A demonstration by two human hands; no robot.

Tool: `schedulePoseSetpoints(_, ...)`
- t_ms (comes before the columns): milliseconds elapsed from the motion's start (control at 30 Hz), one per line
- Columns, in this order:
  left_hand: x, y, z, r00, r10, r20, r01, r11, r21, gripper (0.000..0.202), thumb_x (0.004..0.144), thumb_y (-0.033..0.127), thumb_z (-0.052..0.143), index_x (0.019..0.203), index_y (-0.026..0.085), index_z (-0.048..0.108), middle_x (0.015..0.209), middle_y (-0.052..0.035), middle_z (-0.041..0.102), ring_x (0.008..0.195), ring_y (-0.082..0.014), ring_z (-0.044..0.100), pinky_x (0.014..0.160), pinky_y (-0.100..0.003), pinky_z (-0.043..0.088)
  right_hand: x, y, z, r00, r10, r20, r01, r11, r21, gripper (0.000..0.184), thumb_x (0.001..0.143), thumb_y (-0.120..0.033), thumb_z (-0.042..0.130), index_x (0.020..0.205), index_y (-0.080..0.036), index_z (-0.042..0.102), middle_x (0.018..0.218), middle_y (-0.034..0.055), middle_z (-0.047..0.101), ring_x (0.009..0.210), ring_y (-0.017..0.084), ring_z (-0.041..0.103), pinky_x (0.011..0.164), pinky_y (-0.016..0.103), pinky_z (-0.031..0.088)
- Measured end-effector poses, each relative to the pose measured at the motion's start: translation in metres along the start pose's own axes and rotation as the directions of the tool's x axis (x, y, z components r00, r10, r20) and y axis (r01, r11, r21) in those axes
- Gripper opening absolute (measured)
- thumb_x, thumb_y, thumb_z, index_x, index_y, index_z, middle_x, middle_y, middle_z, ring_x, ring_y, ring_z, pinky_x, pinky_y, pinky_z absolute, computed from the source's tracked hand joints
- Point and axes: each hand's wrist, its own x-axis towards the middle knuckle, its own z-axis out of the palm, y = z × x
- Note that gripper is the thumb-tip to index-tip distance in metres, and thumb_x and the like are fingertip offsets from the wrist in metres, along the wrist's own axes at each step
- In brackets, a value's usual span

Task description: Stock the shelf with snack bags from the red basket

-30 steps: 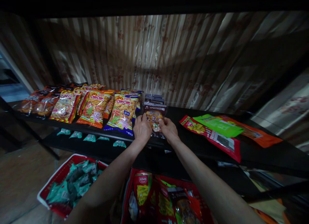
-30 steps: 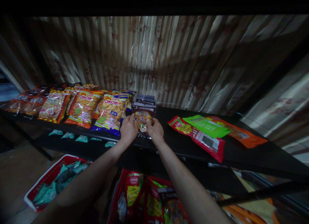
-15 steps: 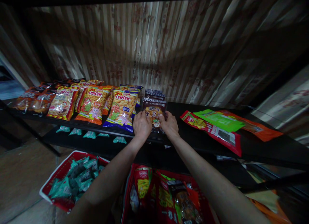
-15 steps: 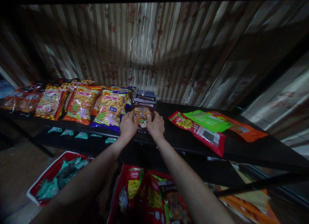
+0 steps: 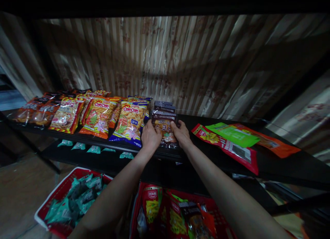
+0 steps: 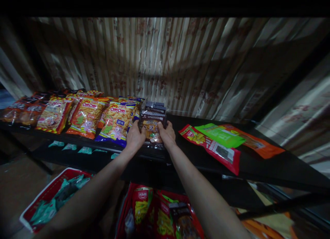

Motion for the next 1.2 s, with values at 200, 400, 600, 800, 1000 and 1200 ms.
schedulePoseSetpoints(200, 0.022, 0.007, 0.006, 0.996, -0.044, 0.072, 0.046, 0.999, -0.025, 0.059, 0.086, 0.029, 0.044, 0.137, 0.003, 0.031, 0.135, -0.0217, 0.048, 0.128, -0.0261, 0.044, 0.103, -0.037, 0.037, 0.007, 0.003, 0.004, 1.0, -0.004, -0.018, 0.004, 0.999, 0.038, 0.074, 0.079, -0.057, 0.05, 0.137, -0.013, 0.039, 0.122, 0.0147, 0.061, 0.113, 0.027, 0.057, 0.097, 0.038, 0.04)
schedulePoseSetpoints(400, 0.038, 0.01, 0.01, 0.975, -0.146, 0.166, 0.149, 0.989, -0.007, 0.063, 0.086, 0.032, 0.042, 0.14, 0.003, 0.026, 0.122, -0.0234, 0.058, 0.115, -0.0287, 0.056, 0.096, -0.037, 0.041, 0.011, 0.001, 0.003, 1.0, 0.009, -0.016, -0.008, 1.0, 0.012, 0.071, 0.08, -0.055, 0.05, 0.135, -0.011, 0.043, 0.122, 0.0155, 0.061, 0.115, 0.027, 0.056, 0.097, 0.038, 0.04)
schedulePoseSetpoints(600, 0.039, 0.01, 0.013, 0.979, -0.146, 0.142, 0.145, 0.989, 0.019, 0.062, 0.086, 0.034, 0.041, 0.138, 0.004, 0.03, 0.128, -0.0246, 0.052, 0.117, -0.0291, 0.054, 0.095, -0.036, 0.041, 0.007, -0.004, -0.001, 1.0, -0.011, 0.029, 0.012, 0.998, -0.061, 0.06, 0.084, -0.05, 0.047, 0.131, -0.012, 0.049, 0.126, 0.0155, 0.059, 0.118, 0.027, 0.054, 0.097, 0.036, 0.04)
schedulePoseSetpoints(800, 0.037, 0.007, 0.013, 0.982, -0.132, 0.137, 0.13, 0.991, 0.023, 0.063, 0.086, 0.035, 0.042, 0.138, 0.003, 0.031, 0.128, -0.0246, 0.052, 0.117, -0.0301, 0.053, 0.096, -0.036, 0.04, 0.005, -0.004, -0.001, 0.999, -0.04, 0.028, 0.042, 0.995, -0.091, 0.054, 0.084, -0.051, 0.046, 0.123, -0.016, 0.057, 0.117, 0.0124, 0.065, 0.109, 0.025, 0.059, 0.091, 0.035, 0.044)
schedulePoseSetpoints(1000, 0.036, 0.008, 0.012, 0.985, -0.119, 0.128, 0.113, 0.992, 0.056, 0.059, 0.087, 0.035, 0.043, 0.136, 0.004, 0.034, 0.124, -0.0236, 0.055, 0.114, -0.029, 0.055, 0.093, -0.035, 0.042, 0.011, -0.001, 0.004, 0.998, -0.059, 0.017, 0.061, 0.991, -0.122, 0.052, 0.085, -0.05, 0.045, 0.122, -0.015, 0.057, 0.118, 0.0134, 0.064, 0.109, 0.025, 0.059, 0.091, 0.035, 0.044)
schedulePoseSetpoints(1200, 0.037, 0.008, 0.015, 0.996, -0.053, 0.065, 0.048, 0.996, 0.074, 0.062, 0.089, 0.037, 0.041, 0.139, 0.004, 0.027, 0.131, -0.0224, 0.05, 0.124, -0.0274, 0.047, 0.102, -0.037, 0.036, 0.017, 0.004, 0.006, 0.991, -0.13, 0.039, 0.132, 0.99, -0.049, 0.055, 0.085, -0.053, 0.045, 0.125, -0.015, 0.053, 0.123, 0.0115, 0.06, 0.114, 0.022, 0.056, 0.097, 0.036, 0.04)
